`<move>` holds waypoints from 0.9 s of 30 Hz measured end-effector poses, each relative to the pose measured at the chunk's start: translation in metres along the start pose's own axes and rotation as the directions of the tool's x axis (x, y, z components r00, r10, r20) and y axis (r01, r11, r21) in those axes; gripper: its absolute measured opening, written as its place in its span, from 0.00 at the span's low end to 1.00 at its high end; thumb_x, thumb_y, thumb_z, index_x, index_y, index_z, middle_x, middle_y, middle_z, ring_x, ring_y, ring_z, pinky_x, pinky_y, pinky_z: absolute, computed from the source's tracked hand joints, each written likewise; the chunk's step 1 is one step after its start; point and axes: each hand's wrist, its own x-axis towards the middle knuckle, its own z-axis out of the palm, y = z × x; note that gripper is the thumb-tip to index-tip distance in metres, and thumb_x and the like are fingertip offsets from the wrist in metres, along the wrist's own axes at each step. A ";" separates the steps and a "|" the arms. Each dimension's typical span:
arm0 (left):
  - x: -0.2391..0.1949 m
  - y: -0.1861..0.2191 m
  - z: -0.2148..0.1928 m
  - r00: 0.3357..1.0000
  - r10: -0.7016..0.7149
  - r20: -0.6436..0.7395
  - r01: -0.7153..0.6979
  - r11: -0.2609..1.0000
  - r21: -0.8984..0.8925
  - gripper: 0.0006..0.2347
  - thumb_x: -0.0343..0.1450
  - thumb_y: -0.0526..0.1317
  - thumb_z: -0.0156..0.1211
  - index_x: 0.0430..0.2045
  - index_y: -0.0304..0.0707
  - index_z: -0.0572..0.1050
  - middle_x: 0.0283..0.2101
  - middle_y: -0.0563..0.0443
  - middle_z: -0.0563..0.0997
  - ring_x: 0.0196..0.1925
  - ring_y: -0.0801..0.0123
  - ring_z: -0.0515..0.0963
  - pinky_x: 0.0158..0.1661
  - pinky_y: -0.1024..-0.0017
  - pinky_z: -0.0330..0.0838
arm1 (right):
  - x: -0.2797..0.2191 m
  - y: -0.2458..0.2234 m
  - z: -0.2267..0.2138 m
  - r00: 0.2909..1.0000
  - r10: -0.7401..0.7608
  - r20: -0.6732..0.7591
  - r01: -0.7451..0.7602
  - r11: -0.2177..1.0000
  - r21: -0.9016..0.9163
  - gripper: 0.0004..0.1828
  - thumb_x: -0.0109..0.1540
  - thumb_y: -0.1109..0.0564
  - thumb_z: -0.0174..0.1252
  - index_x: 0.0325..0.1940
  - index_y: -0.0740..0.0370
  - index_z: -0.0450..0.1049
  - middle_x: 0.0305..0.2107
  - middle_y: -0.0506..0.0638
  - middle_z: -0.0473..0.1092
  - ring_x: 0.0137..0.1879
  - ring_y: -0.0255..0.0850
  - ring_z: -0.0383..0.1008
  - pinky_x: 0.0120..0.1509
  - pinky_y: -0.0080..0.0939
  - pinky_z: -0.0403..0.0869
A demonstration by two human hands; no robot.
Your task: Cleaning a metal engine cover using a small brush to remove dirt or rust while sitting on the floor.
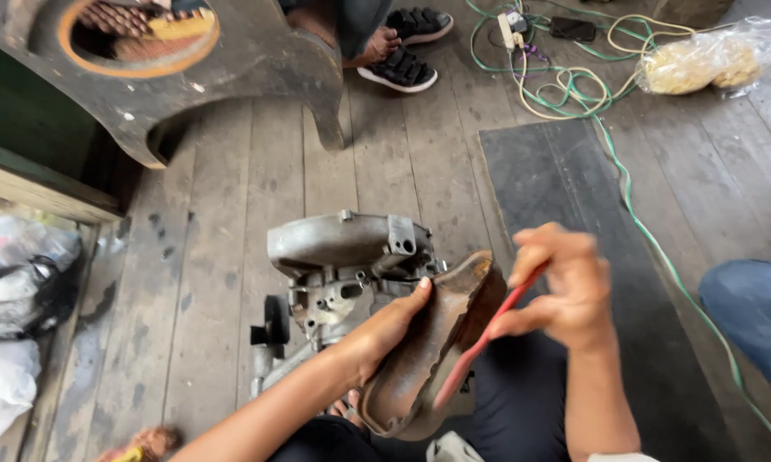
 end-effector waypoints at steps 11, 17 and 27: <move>0.011 -0.002 0.000 0.998 -0.042 -0.049 0.038 0.996 -0.078 0.30 0.75 0.60 0.38 0.58 0.33 0.75 0.61 0.41 0.79 0.54 0.61 0.79 0.54 0.68 0.69 | -0.001 -0.008 0.000 0.996 0.071 0.047 -0.069 0.997 -0.042 0.53 0.34 0.48 0.81 0.60 0.56 0.65 0.25 0.39 0.68 0.32 0.28 0.65 0.40 0.27 0.67; 0.000 -0.002 0.000 1.000 0.010 -0.012 -0.010 0.999 -0.051 0.31 0.74 0.59 0.37 0.62 0.33 0.71 0.66 0.41 0.75 0.61 0.58 0.77 0.61 0.66 0.65 | 0.023 0.017 -0.038 0.962 0.052 -0.269 -0.108 0.974 -0.198 0.40 0.55 0.58 0.70 0.67 0.63 0.60 0.37 0.45 0.61 0.40 0.32 0.62 0.50 0.30 0.64; 0.023 -0.022 -0.011 0.999 0.053 0.006 -0.053 0.999 0.004 0.38 0.71 0.68 0.47 0.65 0.34 0.68 0.51 0.39 0.75 0.52 0.55 0.80 0.45 0.51 0.80 | -0.018 -0.020 -0.116 0.911 0.409 -0.045 -0.172 0.478 0.861 0.18 0.75 0.55 0.48 0.70 0.50 0.66 0.41 0.37 0.57 0.32 0.23 0.45 0.27 0.18 0.45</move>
